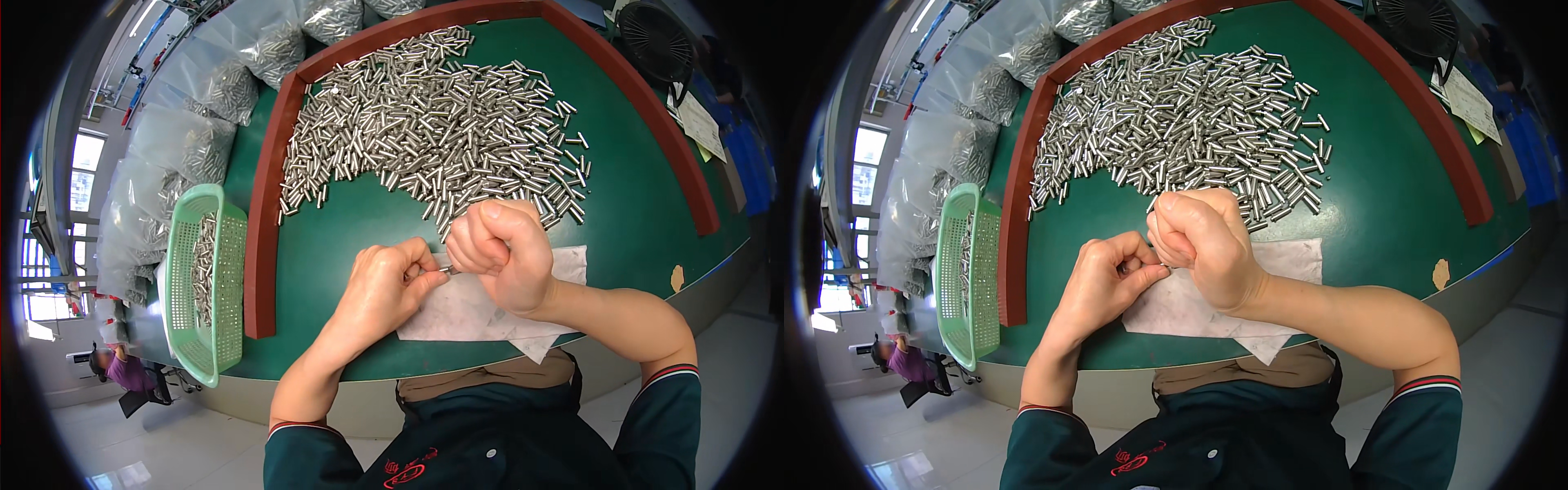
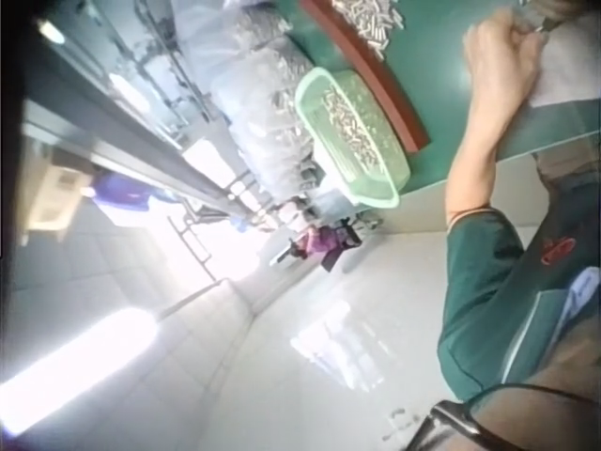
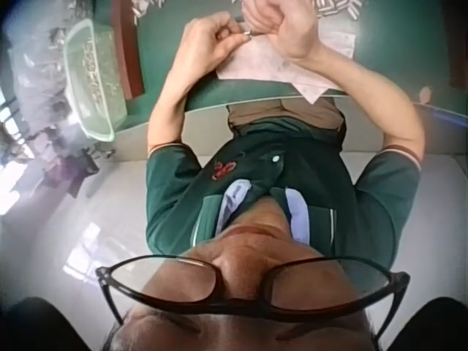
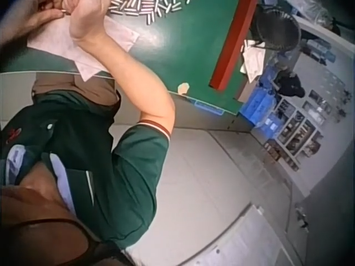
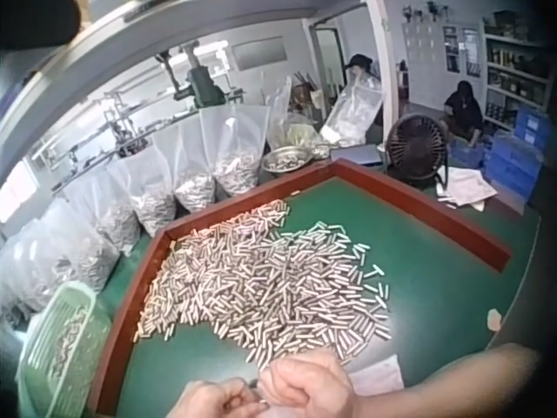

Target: Inspecting and processing small metal pins at a hardware manufacturing workstation.

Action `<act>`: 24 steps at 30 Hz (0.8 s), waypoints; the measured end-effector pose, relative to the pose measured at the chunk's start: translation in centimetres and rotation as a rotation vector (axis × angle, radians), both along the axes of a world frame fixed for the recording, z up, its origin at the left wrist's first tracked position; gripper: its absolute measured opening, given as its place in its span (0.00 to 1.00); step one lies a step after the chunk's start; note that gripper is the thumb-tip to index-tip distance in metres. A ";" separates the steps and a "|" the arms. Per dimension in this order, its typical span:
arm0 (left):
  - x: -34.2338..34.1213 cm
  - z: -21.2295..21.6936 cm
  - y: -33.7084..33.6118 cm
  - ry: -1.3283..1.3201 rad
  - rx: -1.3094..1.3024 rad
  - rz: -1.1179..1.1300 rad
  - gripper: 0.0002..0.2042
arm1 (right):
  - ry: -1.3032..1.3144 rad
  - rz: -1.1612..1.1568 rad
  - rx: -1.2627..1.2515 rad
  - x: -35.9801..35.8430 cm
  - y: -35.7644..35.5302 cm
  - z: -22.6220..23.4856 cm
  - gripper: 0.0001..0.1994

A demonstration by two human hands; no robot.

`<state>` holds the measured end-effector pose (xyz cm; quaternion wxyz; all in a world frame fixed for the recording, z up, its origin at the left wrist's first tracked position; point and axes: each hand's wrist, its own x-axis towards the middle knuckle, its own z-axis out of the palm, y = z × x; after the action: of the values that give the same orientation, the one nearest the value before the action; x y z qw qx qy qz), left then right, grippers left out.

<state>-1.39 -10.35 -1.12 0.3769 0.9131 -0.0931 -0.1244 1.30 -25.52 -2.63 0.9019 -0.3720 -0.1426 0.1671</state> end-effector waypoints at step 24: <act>0.4 0.3 0.3 0.006 -0.042 0.017 0.07 | -0.077 -0.033 -0.021 0.0 -0.3 0.6 0.19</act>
<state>-1.01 -10.08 -0.82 0.3971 0.9055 -0.0869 -0.1220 1.34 -25.80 -2.05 0.8943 -0.3899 -0.1696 0.1393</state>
